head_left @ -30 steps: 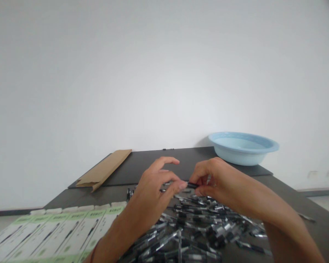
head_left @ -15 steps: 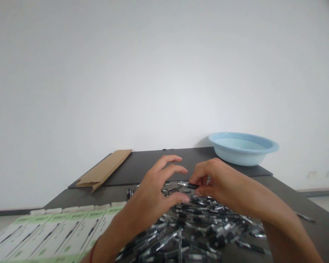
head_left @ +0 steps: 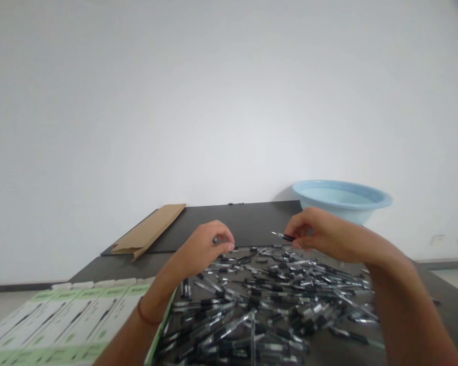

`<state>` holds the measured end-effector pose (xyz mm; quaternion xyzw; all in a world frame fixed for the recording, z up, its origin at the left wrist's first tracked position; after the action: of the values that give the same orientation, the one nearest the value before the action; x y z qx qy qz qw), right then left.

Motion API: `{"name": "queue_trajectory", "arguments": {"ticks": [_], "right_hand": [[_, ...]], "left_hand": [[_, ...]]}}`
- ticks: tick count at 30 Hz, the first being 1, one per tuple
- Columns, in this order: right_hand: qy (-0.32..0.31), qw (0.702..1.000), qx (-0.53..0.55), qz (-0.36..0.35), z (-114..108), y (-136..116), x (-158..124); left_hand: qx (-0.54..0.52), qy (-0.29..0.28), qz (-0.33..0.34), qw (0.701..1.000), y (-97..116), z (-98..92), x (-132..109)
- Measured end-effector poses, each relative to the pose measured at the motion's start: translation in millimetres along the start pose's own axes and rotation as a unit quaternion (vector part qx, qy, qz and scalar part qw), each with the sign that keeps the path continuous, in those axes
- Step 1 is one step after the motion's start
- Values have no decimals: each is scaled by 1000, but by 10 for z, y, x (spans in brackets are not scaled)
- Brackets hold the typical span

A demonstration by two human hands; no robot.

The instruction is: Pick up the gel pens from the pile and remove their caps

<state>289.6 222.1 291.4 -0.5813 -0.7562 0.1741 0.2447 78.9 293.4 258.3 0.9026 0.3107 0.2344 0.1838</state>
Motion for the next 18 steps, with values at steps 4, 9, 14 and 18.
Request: {"name": "queue_trajectory", "arguments": {"ticks": [4, 9, 14, 18], "right_hand": [[-28, 1000, 2, 6, 7, 155, 84], [-58, 998, 19, 5, 0, 237, 109], [-60, 998, 25, 11, -65, 310, 83], [-51, 998, 24, 4, -108, 335, 64]], "left_hand": [[36, -100, -76, 991, -616, 610, 115], [8, -139, -88, 986, -888, 1104, 181], [15, -129, -112, 985, -1074, 1308, 180], [4, -142, -122, 982, -1134, 1385, 155]]}}
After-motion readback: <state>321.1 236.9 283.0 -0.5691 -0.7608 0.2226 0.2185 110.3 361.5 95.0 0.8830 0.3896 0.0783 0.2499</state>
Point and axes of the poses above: each hand's wrist, its own x-axis towards the middle knuckle, its own z-axis out of the palm, y = z × x, the point moved 10 cm from there along x, towards the middle knuckle, and after that the axes turned 3 degrees about z, right-handed, at the moved point
